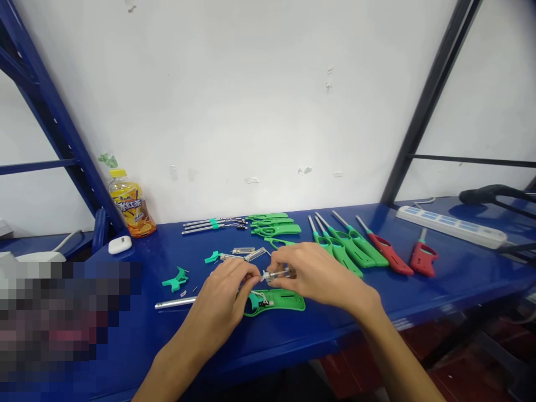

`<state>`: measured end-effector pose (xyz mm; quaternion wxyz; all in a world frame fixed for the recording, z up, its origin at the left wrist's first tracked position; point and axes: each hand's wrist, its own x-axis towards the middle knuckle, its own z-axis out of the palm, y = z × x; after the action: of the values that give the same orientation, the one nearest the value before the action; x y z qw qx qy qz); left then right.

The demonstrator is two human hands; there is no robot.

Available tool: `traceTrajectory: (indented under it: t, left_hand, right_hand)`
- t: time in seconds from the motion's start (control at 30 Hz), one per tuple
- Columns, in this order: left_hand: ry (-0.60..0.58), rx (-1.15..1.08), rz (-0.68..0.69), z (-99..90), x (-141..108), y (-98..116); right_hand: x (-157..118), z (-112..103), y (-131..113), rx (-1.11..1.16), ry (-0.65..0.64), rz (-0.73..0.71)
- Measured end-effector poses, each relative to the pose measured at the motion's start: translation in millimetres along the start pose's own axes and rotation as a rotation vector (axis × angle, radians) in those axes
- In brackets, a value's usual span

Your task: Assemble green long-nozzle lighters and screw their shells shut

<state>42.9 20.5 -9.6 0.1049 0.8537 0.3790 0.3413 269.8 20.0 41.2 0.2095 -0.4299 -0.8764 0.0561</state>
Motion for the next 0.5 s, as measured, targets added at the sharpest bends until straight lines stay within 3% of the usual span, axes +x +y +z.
traceTrajectory:
  t: [0.5]
  left_hand:
    - [-0.003,0.015,0.018,-0.1,2.5,-1.2]
  right_hand:
    - [0.2,3.1,-2.6,0.012,-0.002,-0.036]
